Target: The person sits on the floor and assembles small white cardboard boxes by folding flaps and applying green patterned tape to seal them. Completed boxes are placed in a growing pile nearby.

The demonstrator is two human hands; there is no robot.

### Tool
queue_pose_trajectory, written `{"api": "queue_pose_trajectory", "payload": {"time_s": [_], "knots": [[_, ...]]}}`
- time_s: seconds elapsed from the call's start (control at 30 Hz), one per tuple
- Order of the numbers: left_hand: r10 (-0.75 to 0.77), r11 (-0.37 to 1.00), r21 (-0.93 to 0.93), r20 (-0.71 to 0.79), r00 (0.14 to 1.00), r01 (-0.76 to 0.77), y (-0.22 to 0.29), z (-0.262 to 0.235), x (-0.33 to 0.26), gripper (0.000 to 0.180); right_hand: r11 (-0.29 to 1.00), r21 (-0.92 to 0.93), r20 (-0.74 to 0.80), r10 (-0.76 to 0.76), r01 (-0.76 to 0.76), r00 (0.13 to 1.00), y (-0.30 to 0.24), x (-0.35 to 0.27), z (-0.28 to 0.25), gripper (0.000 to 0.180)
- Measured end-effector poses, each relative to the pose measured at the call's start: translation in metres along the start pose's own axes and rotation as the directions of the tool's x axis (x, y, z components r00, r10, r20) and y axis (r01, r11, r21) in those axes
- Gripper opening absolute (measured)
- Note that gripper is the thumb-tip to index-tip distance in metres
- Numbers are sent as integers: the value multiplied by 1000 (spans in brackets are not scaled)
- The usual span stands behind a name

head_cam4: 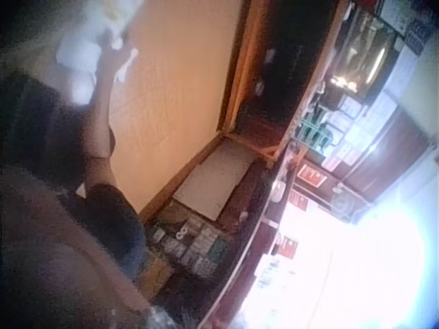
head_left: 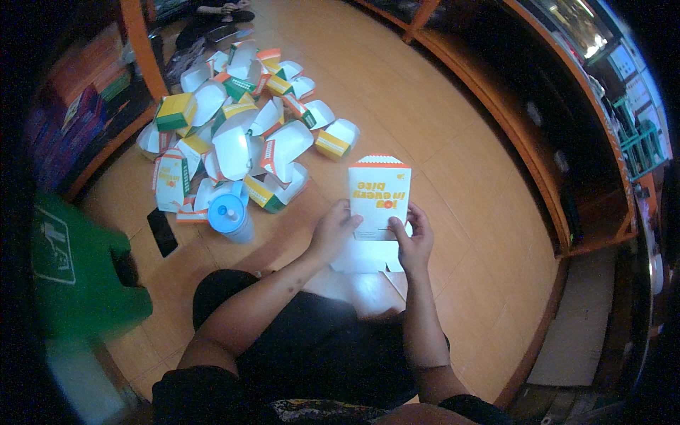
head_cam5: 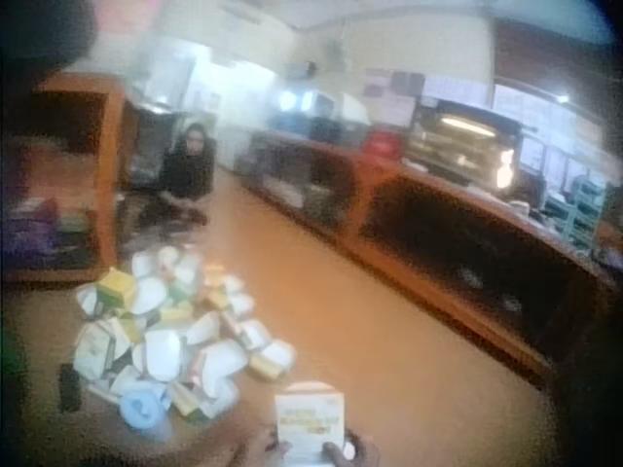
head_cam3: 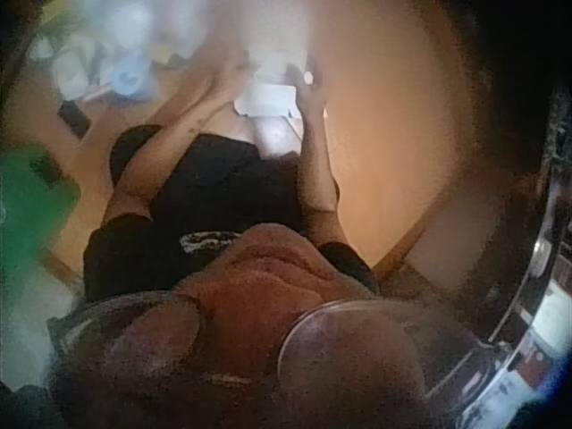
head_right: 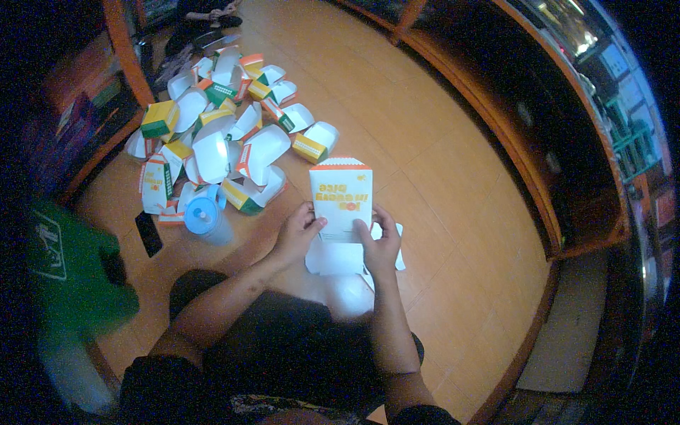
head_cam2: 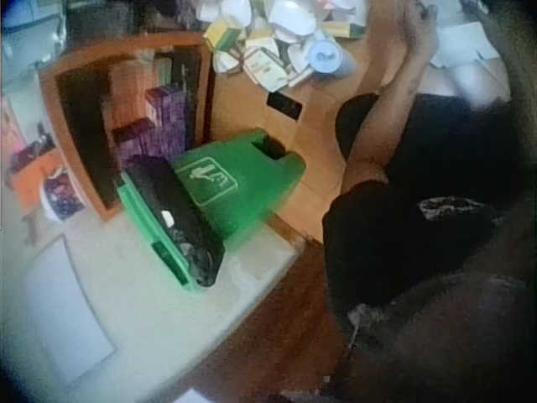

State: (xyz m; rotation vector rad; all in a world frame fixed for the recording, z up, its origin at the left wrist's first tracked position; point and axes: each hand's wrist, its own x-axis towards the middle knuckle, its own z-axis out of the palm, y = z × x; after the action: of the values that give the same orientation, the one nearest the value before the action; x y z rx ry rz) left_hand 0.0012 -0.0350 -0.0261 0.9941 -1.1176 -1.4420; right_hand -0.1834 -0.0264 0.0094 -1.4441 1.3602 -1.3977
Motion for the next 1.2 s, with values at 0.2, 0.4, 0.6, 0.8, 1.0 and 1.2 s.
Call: {"api": "queue_pose_trajectory", "payload": {"time_s": [0.2,0.4,0.6,0.8,1.0,1.2], "knots": [[197,922,340,-2,980,-184,36,-1,-16,25,991,61,-158,-110,120,981,3,8,-12,37],[732,592,757,-363,577,-276,111,-64,19,66,996,57,-174,-55,66,983,12,12,-21,32],[686,536,820,-285,669,-200,107,-85,-1,65,943,-309,-202,64,-125,977,56,8,-24,32],[332,728,612,81,940,-310,62,-30,-3,35,564,-816,69,311,-125,948,167,-41,-46,60],[-754,657,698,623,-211,-285,-73,17,-118,28,451,-890,173,475,-71,863,139,-77,29,65],[-801,522,351,516,-305,-777,-120,45,-251,34,335,-936,279,529,104,801,92,-85,27,59]]}}
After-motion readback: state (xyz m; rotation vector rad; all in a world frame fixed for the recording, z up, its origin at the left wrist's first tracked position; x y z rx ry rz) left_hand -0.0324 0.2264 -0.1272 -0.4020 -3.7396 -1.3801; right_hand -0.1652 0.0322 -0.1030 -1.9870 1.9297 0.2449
